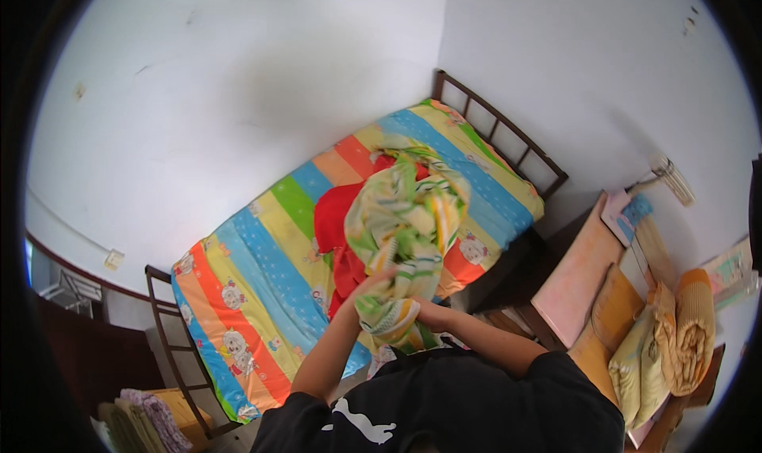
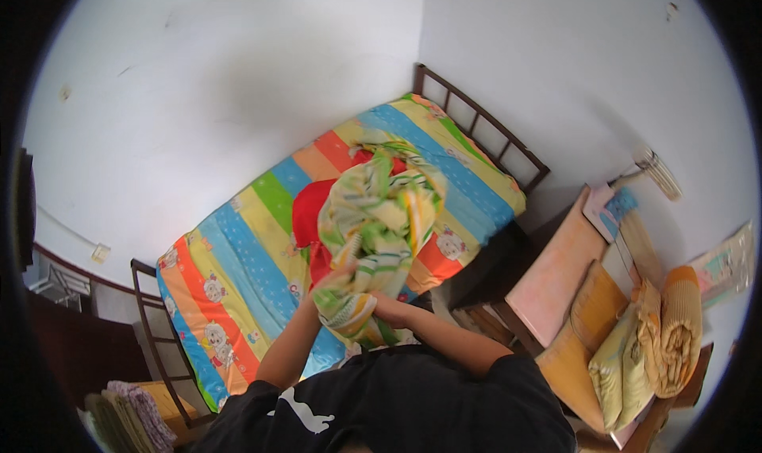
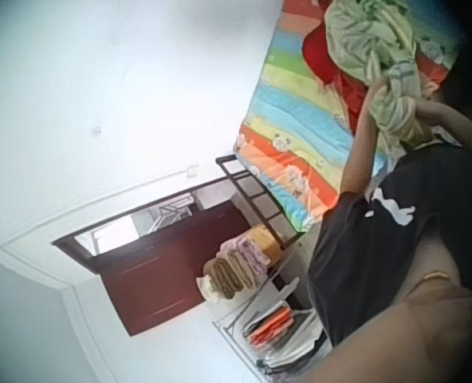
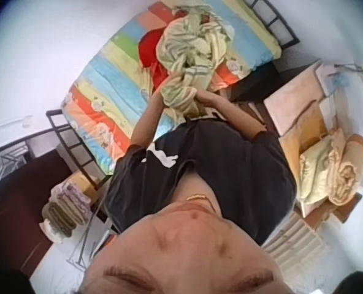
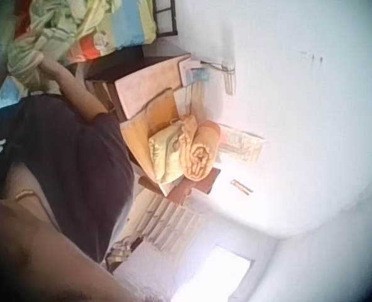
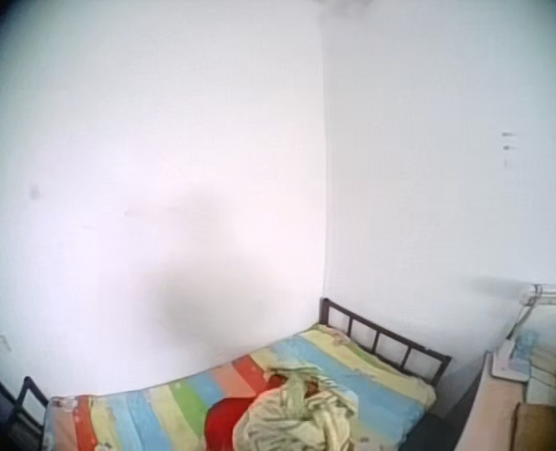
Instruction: The person folds a large green and white blanket, then spreads a large red cloth across a bed, smoothing the red cloth with their hands.
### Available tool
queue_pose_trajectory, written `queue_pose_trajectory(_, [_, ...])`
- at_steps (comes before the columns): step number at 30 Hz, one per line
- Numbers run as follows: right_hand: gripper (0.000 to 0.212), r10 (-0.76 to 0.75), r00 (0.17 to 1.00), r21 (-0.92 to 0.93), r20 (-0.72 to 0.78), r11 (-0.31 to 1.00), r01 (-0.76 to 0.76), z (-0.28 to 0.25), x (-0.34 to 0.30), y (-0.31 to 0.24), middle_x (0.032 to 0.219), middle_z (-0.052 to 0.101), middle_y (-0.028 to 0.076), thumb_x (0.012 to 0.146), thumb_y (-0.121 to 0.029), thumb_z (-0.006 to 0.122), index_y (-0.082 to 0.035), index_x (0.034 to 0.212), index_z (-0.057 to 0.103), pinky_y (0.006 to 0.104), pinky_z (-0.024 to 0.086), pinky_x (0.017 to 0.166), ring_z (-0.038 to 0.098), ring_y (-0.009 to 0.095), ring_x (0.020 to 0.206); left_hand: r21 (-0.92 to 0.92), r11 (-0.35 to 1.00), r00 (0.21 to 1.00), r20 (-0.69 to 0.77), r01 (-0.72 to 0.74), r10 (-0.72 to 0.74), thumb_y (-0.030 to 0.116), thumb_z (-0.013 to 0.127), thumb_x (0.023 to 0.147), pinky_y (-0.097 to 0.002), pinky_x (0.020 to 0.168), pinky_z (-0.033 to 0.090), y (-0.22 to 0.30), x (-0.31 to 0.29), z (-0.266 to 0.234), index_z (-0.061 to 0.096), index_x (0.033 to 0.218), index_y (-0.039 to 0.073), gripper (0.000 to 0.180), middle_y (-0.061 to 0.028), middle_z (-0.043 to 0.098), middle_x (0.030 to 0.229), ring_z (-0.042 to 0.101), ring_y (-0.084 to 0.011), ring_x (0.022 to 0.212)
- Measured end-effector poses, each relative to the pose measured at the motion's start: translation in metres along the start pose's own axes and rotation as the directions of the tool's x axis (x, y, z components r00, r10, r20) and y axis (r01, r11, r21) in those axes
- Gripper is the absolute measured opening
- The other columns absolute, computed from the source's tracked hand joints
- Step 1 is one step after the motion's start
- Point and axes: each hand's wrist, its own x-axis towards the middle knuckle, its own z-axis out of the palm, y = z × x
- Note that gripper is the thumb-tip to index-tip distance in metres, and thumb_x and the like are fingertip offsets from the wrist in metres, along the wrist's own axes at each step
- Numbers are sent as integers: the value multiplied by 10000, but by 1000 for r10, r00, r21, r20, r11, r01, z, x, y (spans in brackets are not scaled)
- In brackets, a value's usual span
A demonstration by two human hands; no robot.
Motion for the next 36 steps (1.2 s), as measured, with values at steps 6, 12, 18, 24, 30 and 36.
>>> queue_pose_trajectory(6, [666,-438,655,-681,-615,714,-163,-53,-92,-18,1089,578,186,716,-296,726,-52,1265,440,347,411,892,530,256,1058,479,853,962,256,-207,90,17,730,711,-324,879,459,-56,10,73,543,1180,42,506,-83,595,1136,567,-178,1020])
queue_pose_trajectory(12, [609,-293,950,74,-111,950,302,-104,-105,41,1244,491,62,747,-159,745,-57,1271,451,317,369,976,451,169,1137,781,477,905,417,-402,81,-2,650,720,-313,822,462,-53,3,165,584,1063,-12,349,-99,643,1015,593,-170,948])
queue_pose_trajectory(18, [533,-454,775,-267,-440,890,370,-98,-128,69,1254,494,80,787,-131,687,-38,1263,464,326,406,947,478,188,1115,764,484,890,449,-427,77,91,726,628,-322,918,411,-90,37,173,413,1298,30,742,-84,533,1219,511,-185,1104])
queue_pose_trajectory(24, [432,-579,744,-53,-334,799,599,-115,-308,51,1161,555,107,791,-167,687,-16,1164,529,335,459,874,534,183,1029,835,509,643,509,-208,-572,322,845,556,-371,1080,211,-93,45,218,122,1453,116,1170,-131,216,1460,203,-245,1350])
queue_pose_trajectory(30, [415,-610,618,-79,-496,740,668,-121,-406,70,1160,555,109,809,-175,664,-16,1165,525,338,464,868,540,185,1024,739,-282,790,550,-612,-271,423,825,546,-654,996,122,-203,45,225,145,1446,282,1137,-206,63,1482,70,-424,1361])
queue_pose_trajectory(36, [399,-631,565,-125,-532,718,684,-110,-456,90,1158,554,110,827,-184,641,-16,1167,520,340,468,863,546,188,1020,774,-370,796,591,-513,132,539,706,655,-664,983,112,-276,104,220,263,1411,275,915,-213,38,1483,24,-429,1362])
